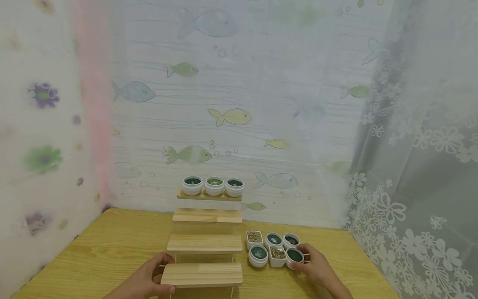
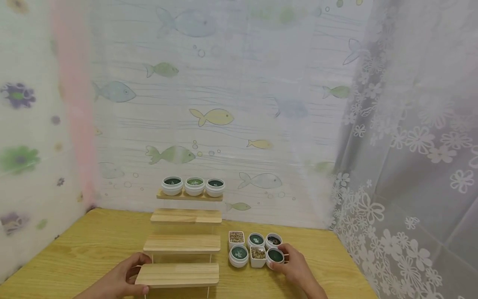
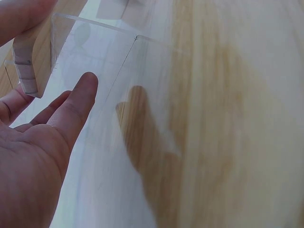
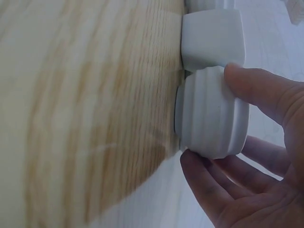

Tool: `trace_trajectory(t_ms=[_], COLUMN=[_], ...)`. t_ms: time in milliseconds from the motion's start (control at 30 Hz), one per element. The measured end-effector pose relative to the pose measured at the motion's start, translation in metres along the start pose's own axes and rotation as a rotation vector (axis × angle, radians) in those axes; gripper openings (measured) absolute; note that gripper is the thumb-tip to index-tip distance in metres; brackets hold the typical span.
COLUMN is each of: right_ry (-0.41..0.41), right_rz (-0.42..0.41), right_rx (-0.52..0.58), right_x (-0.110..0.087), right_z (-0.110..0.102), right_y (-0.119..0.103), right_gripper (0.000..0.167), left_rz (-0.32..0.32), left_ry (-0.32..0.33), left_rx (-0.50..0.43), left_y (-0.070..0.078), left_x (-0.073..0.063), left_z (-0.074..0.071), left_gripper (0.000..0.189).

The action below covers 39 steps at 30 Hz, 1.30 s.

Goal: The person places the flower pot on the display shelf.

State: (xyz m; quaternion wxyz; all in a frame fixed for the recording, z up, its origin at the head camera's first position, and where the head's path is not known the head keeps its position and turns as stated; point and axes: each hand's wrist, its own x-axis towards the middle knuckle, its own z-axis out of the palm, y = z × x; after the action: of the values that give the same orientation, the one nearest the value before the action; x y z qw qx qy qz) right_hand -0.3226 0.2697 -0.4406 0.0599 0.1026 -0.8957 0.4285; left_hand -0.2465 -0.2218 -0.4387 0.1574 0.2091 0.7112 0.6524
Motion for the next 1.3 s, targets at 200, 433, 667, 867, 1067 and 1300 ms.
trace_trajectory(t_ms=[200, 433, 667, 867, 1067, 1300], right_ry=[0.016, 0.05, 0.09, 0.132, 0.183, 0.201], right_rz=[0.021, 0.063, 0.027, -0.023, -0.061, -0.129], right_rx=[-0.026, -0.05, -0.017, 0.014, 0.003, 0.026], right_x=[0.0, 0.0, 0.0, -0.001, -0.001, -0.001], right_z=[0.0, -0.003, -0.008, -0.009, -0.007, -0.003], right_y=[-0.001, -0.001, -0.003, -0.008, -0.016, -0.024], right_gripper=[0.052, 0.053, 0.051, 0.052, 0.052, 0.05], left_rz=[-0.009, -0.016, 0.013, 0.04, 0.056, 0.051], left_ry=[-0.004, -0.003, -0.019, -0.03, -0.028, -0.023], left_rx=[-0.008, -0.016, -0.02, 0.017, 0.029, 0.046], left_y=[0.001, 0.003, 0.003, 0.004, 0.003, 0.004], left_x=[-0.001, -0.002, -0.003, -0.003, -0.003, -0.003], left_z=[0.0, 0.001, 0.001, 0.001, 0.001, 0.0], left_gripper=[0.049, 0.049, 0.048, 0.049, 0.049, 0.047])
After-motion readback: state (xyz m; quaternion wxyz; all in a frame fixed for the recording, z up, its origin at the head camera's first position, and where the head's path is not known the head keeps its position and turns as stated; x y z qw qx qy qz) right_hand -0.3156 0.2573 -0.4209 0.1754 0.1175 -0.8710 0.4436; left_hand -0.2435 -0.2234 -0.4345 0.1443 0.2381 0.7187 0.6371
